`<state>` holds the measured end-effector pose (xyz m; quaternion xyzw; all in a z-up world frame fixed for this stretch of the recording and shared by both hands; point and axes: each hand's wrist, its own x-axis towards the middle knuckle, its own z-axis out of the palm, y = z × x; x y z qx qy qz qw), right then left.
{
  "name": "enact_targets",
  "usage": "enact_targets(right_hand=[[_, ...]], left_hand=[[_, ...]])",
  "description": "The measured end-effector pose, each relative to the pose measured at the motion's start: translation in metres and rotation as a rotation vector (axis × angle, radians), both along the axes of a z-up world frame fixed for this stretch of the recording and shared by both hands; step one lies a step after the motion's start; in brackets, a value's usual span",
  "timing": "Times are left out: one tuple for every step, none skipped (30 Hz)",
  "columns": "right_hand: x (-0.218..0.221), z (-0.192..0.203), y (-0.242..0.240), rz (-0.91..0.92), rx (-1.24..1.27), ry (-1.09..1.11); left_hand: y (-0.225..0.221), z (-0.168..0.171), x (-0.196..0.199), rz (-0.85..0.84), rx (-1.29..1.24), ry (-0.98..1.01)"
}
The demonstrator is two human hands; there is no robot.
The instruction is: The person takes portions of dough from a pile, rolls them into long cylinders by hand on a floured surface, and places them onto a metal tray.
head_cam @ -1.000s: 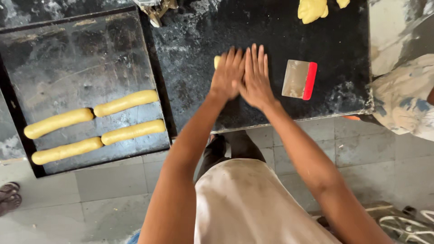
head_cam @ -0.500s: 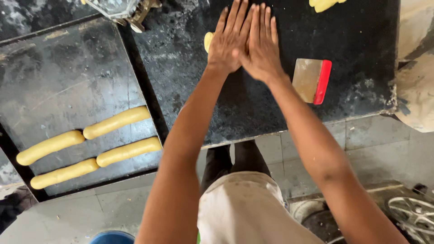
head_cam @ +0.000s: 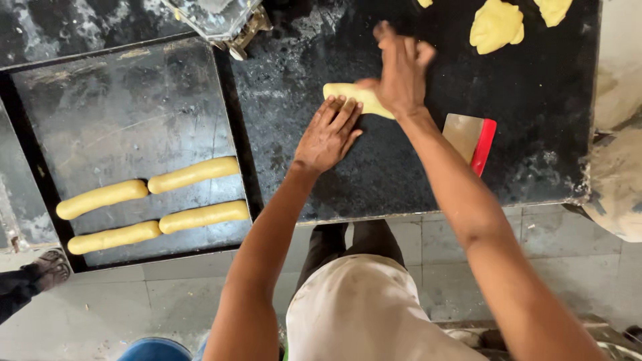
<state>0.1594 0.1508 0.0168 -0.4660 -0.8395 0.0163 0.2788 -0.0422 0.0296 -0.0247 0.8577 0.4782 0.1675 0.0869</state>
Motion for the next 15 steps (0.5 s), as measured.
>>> enact_targets(right_hand=[[-0.004, -0.006, 0.001, -0.031, 0.017, 0.111], [-0.009, -0.011, 0.004, -0.050, 0.035, 0.223], [-0.017, -0.016, 0.006, -0.069, 0.052, 0.335], [-0.020, -0.020, 0.006, -0.060, 0.148, 0.384], [-0.024, -0.025, 0.006, -0.051, 0.245, 0.431], [-0.031, -0.031, 0.005, -0.027, 0.335, 0.483], [-0.037, -0.036, 0.004, 0.017, 0.242, 0.323], [-0.042, -0.041, -0.002, 0.050, 0.154, 0.157], [-0.044, -0.043, -0.004, 0.083, 0.066, -0.009], [-0.052, -0.041, 0.008, -0.028, -0.037, 0.156], [-0.058, -0.039, 0.022, -0.136, -0.144, 0.321], [-0.051, -0.038, 0.029, -0.267, -0.264, 0.474], [-0.043, -0.039, 0.034, -0.190, -0.315, 0.478], [-0.034, -0.039, 0.044, -0.101, -0.367, 0.476], [-0.026, -0.040, 0.046, -0.013, -0.420, 0.474]], left_hand=[[0.001, 0.001, -0.001, 0.008, -0.027, -0.007], [0.002, 0.002, -0.002, 0.016, -0.020, -0.015], [0.002, 0.003, -0.004, 0.025, -0.012, -0.023], [0.006, 0.004, -0.001, 0.014, -0.006, -0.038], [0.008, 0.006, 0.001, 0.007, 0.008, -0.046], [0.006, 0.009, 0.002, 0.015, 0.019, -0.051], [0.004, 0.012, 0.003, 0.023, 0.031, -0.056], [-0.002, 0.018, 0.004, 0.023, 0.016, -0.030], [-0.005, 0.027, 0.006, 0.022, 0.001, -0.004], [0.005, 0.037, 0.004, 0.031, 0.006, 0.032], [0.019, 0.047, 0.003, 0.085, -0.195, 0.104], [0.033, 0.053, 0.011, 0.111, -0.412, 0.166], [0.049, 0.056, 0.020, 0.136, -0.627, 0.230], [0.067, 0.056, 0.027, 0.198, -0.520, 0.137], [0.086, 0.053, 0.034, 0.259, -0.412, 0.043]])
